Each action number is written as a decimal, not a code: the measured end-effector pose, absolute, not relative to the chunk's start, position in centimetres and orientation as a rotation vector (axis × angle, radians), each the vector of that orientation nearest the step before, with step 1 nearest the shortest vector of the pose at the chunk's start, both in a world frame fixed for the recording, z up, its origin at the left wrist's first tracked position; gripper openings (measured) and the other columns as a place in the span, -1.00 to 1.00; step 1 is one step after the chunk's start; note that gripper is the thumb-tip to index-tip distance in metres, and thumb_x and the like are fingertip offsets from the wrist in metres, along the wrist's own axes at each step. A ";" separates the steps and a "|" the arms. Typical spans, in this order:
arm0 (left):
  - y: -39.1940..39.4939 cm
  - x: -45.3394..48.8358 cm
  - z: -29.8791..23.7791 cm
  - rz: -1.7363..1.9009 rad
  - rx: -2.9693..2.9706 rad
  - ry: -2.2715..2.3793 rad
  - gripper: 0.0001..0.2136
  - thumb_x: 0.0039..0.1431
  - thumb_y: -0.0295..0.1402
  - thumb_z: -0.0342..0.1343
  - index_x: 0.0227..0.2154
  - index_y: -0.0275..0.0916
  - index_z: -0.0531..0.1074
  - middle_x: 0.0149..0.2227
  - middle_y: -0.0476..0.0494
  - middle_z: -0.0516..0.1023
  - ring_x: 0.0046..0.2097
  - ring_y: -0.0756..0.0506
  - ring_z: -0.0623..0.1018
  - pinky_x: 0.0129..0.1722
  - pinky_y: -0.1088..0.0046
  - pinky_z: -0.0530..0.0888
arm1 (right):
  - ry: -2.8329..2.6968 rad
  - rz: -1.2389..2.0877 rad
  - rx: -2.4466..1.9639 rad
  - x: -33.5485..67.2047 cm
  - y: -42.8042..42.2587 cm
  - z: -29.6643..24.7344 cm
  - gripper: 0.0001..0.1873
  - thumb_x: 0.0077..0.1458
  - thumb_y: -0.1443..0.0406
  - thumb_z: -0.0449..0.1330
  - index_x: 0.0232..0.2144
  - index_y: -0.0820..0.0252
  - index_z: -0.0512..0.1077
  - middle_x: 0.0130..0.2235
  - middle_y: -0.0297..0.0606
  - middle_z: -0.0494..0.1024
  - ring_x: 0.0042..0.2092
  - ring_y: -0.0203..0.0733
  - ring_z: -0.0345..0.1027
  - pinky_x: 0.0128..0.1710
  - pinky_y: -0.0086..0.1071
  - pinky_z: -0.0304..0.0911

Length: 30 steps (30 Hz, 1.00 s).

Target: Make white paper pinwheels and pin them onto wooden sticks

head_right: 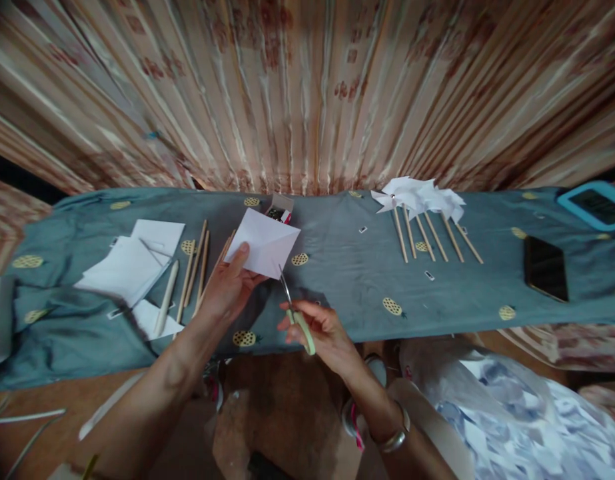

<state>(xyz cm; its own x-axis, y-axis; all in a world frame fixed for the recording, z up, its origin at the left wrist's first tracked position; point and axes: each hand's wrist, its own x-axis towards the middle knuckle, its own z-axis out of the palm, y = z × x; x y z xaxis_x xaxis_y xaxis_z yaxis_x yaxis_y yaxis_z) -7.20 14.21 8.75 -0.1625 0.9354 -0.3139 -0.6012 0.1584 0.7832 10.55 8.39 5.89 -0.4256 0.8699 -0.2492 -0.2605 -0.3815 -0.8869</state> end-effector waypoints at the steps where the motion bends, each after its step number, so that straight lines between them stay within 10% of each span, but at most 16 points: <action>1: 14.2 -7.1 8.6 1.418 0.439 1.025 -0.62 -0.02 -0.14 0.32 -0.22 -0.30 0.46 -0.30 -0.23 0.64 -0.16 -0.22 0.63 -0.15 0.27 0.57 | -1.030 1.897 -0.967 10.6 8.4 5.8 -0.58 -0.15 0.12 0.43 -0.18 0.06 0.58 -0.39 -0.30 0.62 -0.48 -0.34 0.40 -0.50 -0.47 0.28; 30: 14.4 -6.0 8.1 1.365 0.394 1.018 -0.71 0.00 -0.16 0.29 -0.33 -0.28 0.47 -0.42 -0.14 0.65 -0.23 -0.18 0.66 -0.21 0.31 0.58 | -1.058 1.888 -1.006 11.2 9.0 6.0 -0.60 -0.11 0.12 0.41 -0.17 0.10 0.57 -0.46 -0.37 0.57 -0.53 -0.43 0.32 -0.54 -0.52 0.23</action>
